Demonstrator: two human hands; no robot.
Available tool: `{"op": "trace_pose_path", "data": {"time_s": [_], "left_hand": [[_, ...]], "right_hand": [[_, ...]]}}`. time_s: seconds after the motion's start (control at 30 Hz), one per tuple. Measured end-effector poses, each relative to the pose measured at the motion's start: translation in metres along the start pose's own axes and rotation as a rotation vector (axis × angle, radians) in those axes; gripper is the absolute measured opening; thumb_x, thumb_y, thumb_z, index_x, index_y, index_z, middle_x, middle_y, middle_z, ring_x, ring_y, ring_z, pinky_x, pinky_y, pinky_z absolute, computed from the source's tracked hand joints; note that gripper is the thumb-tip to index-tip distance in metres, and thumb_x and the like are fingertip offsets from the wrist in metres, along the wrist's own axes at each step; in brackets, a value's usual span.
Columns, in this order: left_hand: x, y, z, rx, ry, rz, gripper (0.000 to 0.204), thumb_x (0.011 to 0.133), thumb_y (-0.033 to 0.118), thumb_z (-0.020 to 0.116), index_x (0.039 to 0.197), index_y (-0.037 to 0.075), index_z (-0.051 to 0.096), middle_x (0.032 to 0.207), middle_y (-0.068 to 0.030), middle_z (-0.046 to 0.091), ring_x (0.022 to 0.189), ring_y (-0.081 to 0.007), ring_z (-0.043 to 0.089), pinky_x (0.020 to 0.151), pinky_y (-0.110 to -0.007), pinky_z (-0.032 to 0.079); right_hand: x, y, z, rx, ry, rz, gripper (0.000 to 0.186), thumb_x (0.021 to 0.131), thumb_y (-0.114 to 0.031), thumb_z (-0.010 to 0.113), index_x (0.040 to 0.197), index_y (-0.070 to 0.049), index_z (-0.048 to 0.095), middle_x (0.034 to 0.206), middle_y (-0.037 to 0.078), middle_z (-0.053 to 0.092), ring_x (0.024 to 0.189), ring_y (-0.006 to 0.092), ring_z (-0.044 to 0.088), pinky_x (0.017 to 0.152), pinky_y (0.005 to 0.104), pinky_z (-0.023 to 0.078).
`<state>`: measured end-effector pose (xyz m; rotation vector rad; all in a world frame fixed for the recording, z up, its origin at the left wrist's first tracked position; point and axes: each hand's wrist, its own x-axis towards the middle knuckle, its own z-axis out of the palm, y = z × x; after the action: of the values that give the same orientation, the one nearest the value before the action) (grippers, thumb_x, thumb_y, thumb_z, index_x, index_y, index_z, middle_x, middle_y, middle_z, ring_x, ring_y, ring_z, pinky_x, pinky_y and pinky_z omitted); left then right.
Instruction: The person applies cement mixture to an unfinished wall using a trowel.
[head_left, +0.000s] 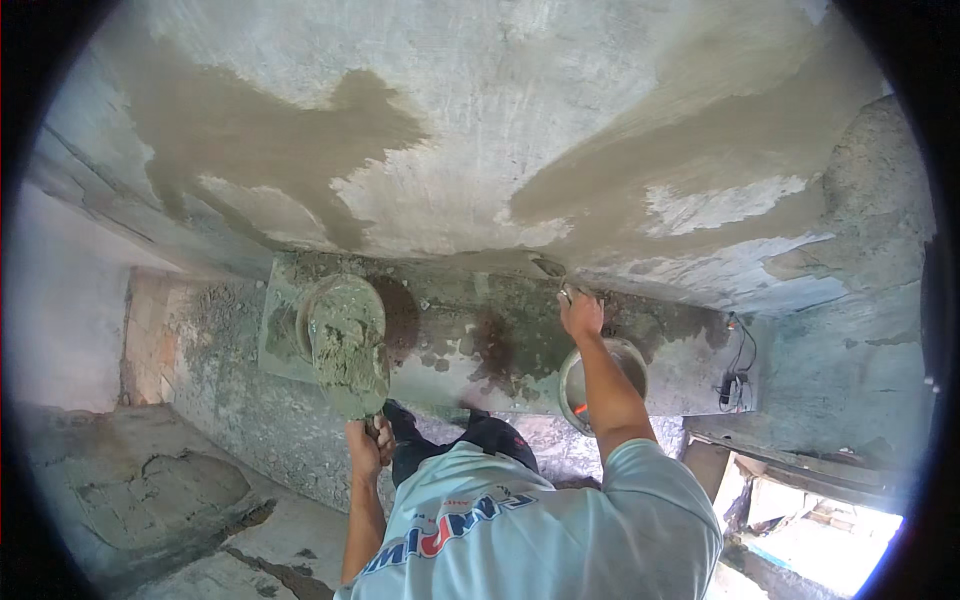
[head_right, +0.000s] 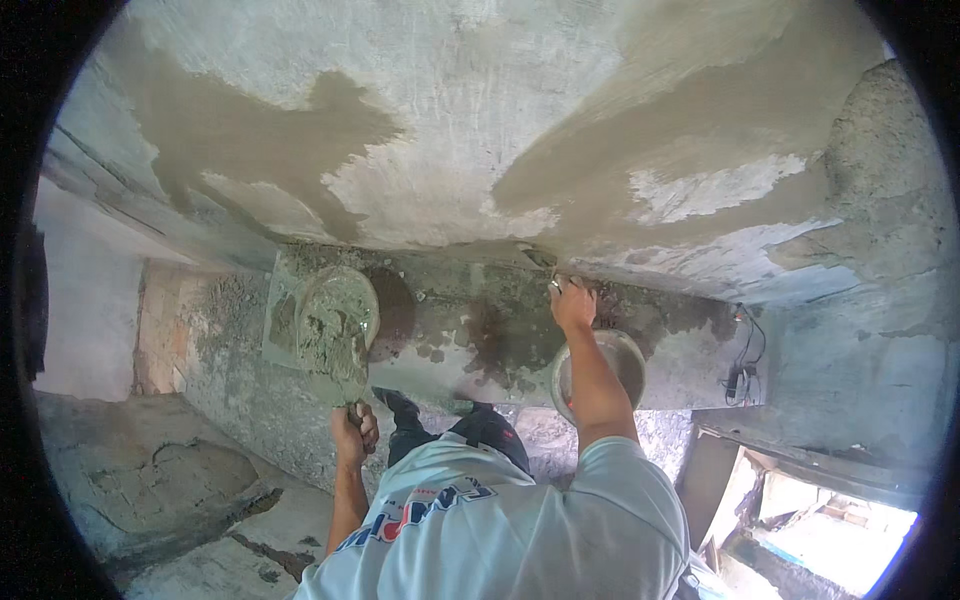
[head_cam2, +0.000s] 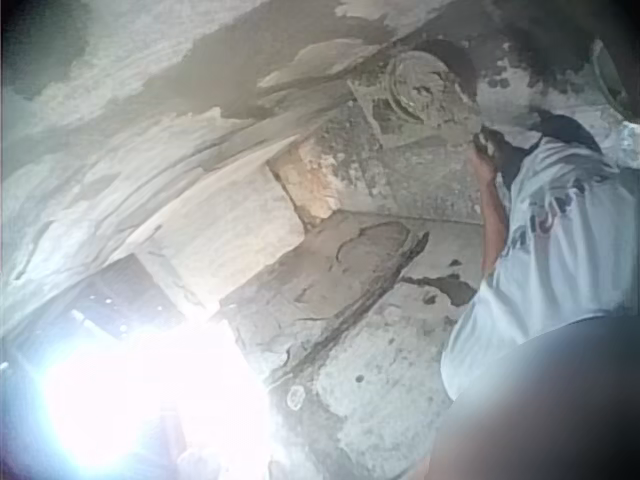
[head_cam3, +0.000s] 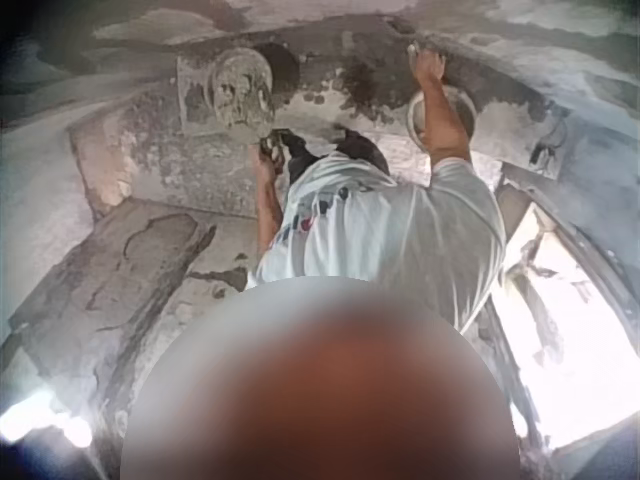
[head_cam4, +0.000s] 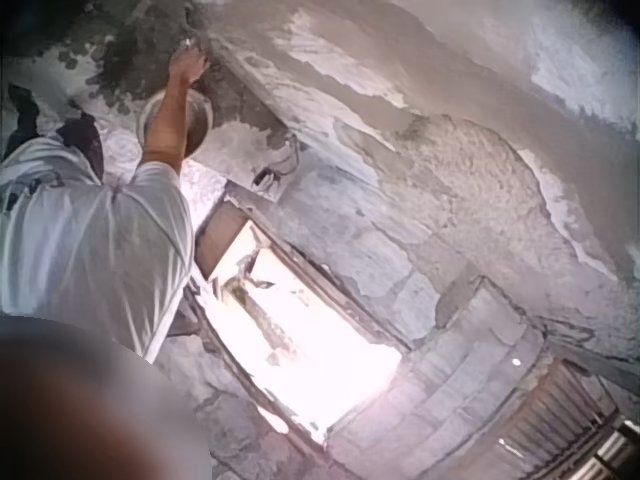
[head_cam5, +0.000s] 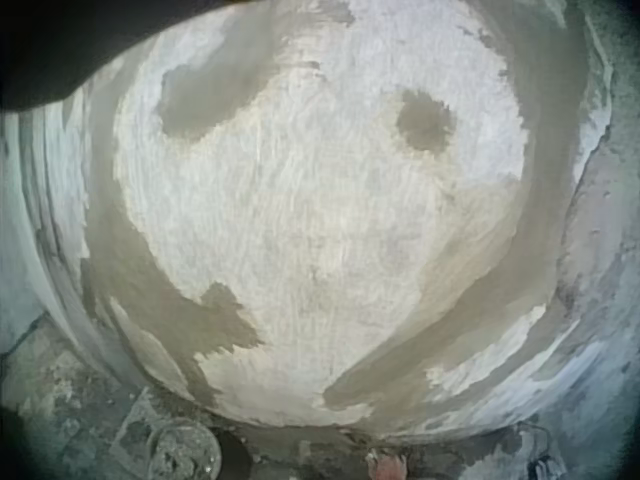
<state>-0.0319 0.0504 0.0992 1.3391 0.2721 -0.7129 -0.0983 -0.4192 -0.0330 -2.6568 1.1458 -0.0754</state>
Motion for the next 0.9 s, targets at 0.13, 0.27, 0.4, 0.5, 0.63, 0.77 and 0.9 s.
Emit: {"op": "trace_pose_path", "data": {"time_s": [0.13,0.27,0.4,0.5,0.63,0.77,0.9], "left_hand": [[-0.012,0.006,-0.002,0.015,0.051,0.003,0.045,0.098,0.054,0.041,0.074,0.016,0.043,0.051,0.0046,0.034,0.038,-0.0079,0.028,0.035,-0.026,0.019],[-0.017,0.007,0.001,0.023,0.069,0.040,0.043,0.098,0.051,0.040,0.074,0.015,0.044,0.051,0.0038,0.035,0.038,-0.0083,0.030,0.035,-0.026,0.019],[-0.009,-0.002,-0.010,0.023,0.017,0.023,0.044,0.099,0.053,0.039,0.077,0.015,0.045,0.051,0.0033,0.037,0.037,-0.0089,0.032,0.033,-0.026,0.021],[-0.003,-0.006,-0.015,0.069,-0.007,0.038,0.045,0.100,0.055,0.037,0.080,0.016,0.044,0.053,0.0035,0.037,0.036,-0.0094,0.031,0.032,-0.026,0.021],[-0.001,-0.006,-0.011,0.053,-0.023,0.007,0.047,0.101,0.056,0.034,0.079,0.016,0.044,0.052,0.0034,0.036,0.036,-0.0095,0.030,0.032,-0.027,0.021],[0.001,-0.002,-0.005,0.023,-0.028,-0.018,0.047,0.101,0.057,0.034,0.079,0.016,0.044,0.052,0.0032,0.035,0.036,-0.0097,0.030,0.032,-0.027,0.020],[0.001,0.006,0.001,0.082,-0.026,0.009,0.048,0.101,0.058,0.036,0.078,0.017,0.044,0.051,0.0038,0.035,0.036,-0.0097,0.029,0.032,-0.028,0.019]], "right_hand": [[0.027,0.000,-0.007,-0.012,-0.193,0.017,0.039,0.095,-0.044,0.059,0.124,-0.018,0.067,0.121,0.014,0.067,0.117,0.0319,0.062,0.103,0.0480,0.044],[0.042,0.001,-0.033,0.032,-0.305,0.048,0.046,0.094,-0.048,0.059,0.127,-0.017,0.066,0.122,0.015,0.067,0.119,0.0353,0.061,0.101,0.0499,0.048],[0.055,0.020,-0.052,-0.038,-0.331,0.041,0.046,0.094,-0.048,0.059,0.127,-0.016,0.065,0.125,0.016,0.066,0.122,0.0350,0.059,0.100,0.0498,0.048],[0.047,0.018,-0.079,-0.055,-0.335,0.097,0.049,0.094,-0.048,0.059,0.127,-0.013,0.064,0.125,0.016,0.066,0.122,0.0345,0.059,0.100,0.0497,0.048],[0.029,0.034,-0.073,-0.059,-0.261,0.085,0.050,0.095,-0.049,0.057,0.126,-0.010,0.065,0.124,0.017,0.066,0.119,0.0357,0.061,0.099,0.0497,0.049],[0.032,0.006,-0.051,-0.110,-0.322,-0.039,0.048,0.096,-0.047,0.055,0.123,-0.008,0.066,0.123,0.019,0.067,0.115,0.0366,0.064,0.096,0.0493,0.051],[0.050,-0.026,-0.062,-0.112,-0.368,-0.034,0.046,0.097,-0.046,0.054,0.121,-0.009,0.067,0.122,0.018,0.067,0.115,0.0362,0.064,0.097,0.0485,0.051]]}}
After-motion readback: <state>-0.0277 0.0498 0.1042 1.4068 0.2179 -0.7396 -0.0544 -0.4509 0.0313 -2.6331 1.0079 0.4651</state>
